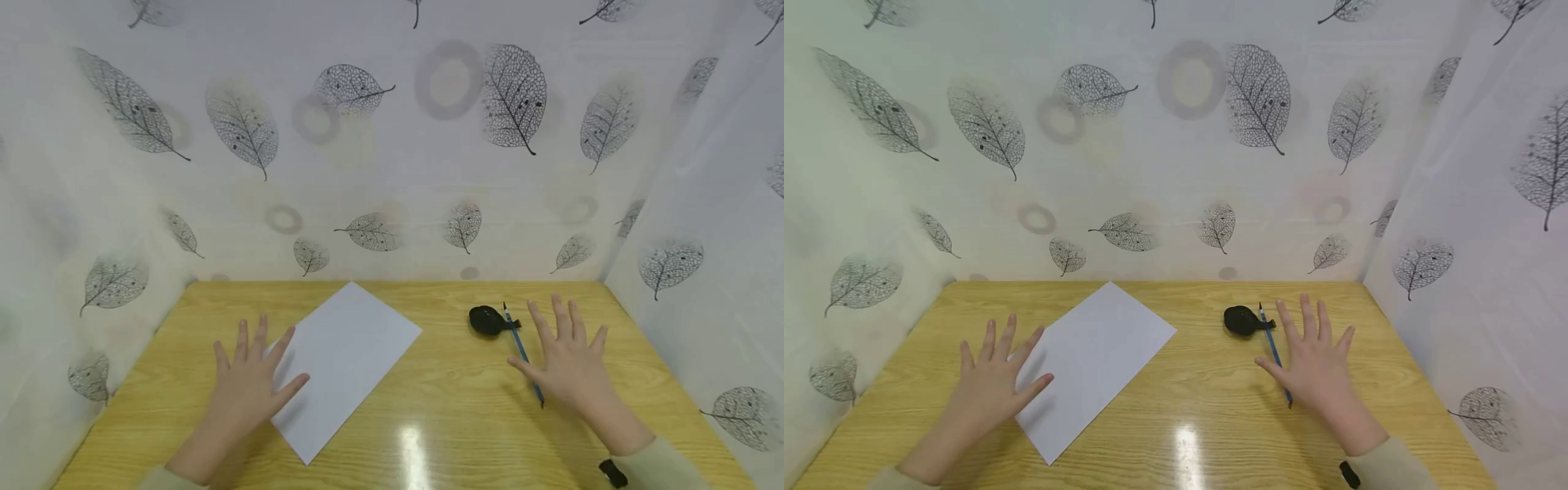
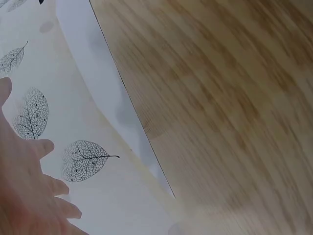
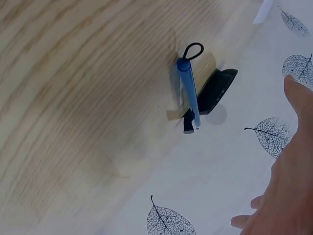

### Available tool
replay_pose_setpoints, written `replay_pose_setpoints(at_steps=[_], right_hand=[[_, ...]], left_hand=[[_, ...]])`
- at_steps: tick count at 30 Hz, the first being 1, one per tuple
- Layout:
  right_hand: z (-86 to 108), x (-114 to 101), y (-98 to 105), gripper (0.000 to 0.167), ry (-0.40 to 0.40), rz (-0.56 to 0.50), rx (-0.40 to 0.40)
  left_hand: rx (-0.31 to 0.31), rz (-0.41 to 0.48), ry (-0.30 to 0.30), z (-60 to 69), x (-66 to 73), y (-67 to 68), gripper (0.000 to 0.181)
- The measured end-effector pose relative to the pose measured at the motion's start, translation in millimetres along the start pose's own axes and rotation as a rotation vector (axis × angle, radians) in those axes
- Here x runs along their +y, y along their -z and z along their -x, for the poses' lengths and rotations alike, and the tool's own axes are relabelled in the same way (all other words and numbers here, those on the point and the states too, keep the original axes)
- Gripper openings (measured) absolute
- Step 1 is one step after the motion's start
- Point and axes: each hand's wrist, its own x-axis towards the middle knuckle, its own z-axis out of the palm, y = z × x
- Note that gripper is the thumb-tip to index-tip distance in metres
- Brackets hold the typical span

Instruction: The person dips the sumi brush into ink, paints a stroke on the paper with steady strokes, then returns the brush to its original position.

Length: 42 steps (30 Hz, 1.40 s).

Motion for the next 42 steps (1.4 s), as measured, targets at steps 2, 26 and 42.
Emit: replay_pose_setpoints(at_steps=[2,26,42], right_hand=[[-0.5,2,1,0.115,0.002,0.002,0.004],[1.5,36,11,0.103,0.176,0.096,0.094],[-4.6,50,13,0.082,0.475,0.198,0.126]], left_hand=[[0.0,-0.008,-0.014,-0.1,-2.2,0.4,0.084],[0.101,0.003,-0.276,1.2,-25.7,-0.4,0.072],[0.076,-0.003,-0.443,-3.1,-38.5,-4.3,0.065]])
